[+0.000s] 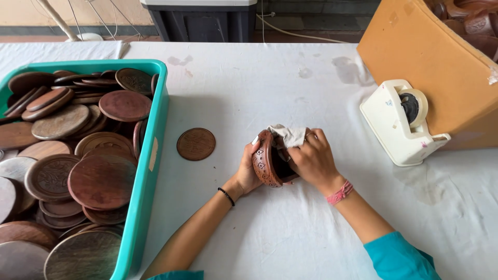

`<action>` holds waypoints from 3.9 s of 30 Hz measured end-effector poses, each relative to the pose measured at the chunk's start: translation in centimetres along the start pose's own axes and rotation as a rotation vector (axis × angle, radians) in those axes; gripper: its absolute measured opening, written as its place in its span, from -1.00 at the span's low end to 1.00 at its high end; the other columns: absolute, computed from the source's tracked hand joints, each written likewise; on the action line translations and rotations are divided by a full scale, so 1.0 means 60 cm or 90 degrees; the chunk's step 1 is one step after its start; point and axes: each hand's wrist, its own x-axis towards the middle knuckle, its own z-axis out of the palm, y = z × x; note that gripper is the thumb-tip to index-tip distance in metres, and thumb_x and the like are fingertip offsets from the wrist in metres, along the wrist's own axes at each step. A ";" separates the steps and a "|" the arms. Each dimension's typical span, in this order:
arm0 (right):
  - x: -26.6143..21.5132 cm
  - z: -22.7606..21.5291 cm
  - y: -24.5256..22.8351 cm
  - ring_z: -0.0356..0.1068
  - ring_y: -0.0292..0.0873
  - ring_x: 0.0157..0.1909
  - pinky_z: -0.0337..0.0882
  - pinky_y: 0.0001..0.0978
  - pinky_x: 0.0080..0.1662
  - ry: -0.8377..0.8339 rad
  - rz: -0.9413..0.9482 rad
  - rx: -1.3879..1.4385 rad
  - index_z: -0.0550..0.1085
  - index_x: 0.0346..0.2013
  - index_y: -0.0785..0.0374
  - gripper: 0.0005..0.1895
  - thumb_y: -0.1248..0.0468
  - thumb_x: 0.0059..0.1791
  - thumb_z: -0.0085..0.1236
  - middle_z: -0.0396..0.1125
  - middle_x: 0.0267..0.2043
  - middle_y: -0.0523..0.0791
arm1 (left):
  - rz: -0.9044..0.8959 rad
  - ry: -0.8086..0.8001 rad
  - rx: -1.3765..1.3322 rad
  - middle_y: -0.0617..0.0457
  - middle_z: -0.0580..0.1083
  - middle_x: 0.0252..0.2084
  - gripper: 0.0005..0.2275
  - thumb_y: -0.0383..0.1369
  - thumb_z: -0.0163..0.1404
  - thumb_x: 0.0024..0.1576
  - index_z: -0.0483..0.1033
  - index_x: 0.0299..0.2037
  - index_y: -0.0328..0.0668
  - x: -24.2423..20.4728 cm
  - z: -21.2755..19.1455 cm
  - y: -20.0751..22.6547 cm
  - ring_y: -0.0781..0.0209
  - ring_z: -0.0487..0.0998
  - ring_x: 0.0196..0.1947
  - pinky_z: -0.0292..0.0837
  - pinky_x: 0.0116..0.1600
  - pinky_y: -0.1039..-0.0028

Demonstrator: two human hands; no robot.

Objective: Cleaning wooden coasters and a wooden holder with a cloth and sorting them into a bin.

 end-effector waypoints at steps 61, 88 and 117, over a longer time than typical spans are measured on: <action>-0.030 -0.024 -0.020 0.49 -0.16 -0.13 0.45 -0.28 0.02 -0.141 0.387 0.607 0.54 -0.09 0.37 -0.63 0.51 -0.17 -0.01 0.53 -0.19 -0.05 | 0.053 0.060 0.134 -0.15 0.37 0.29 -0.18 0.32 -0.25 0.07 0.19 0.39 -0.13 -0.002 -0.040 -0.069 -0.01 0.41 0.28 0.35 0.33 0.07; -0.032 -0.020 -0.026 0.36 -0.04 -0.07 0.36 -0.19 -0.06 -0.014 0.249 0.381 0.54 -0.20 0.33 -0.63 0.42 -0.31 0.32 0.43 -0.22 -0.08 | 0.115 0.038 0.269 -0.22 0.08 0.47 0.08 0.43 -0.19 -0.07 -0.23 0.52 -0.14 -0.041 0.070 0.008 -0.13 0.11 0.49 0.09 0.44 -0.06; -0.013 -0.057 -0.032 0.38 -0.09 -0.31 0.40 -0.26 -0.25 -0.076 0.250 0.389 0.47 -0.24 0.36 -0.71 0.43 -0.24 0.25 0.38 -0.27 -0.05 | 0.153 0.019 0.370 -0.26 0.00 0.50 0.17 0.51 -0.17 -0.12 -0.37 0.52 -0.13 -0.047 0.075 0.006 -0.20 -0.05 0.57 -0.05 0.51 -0.16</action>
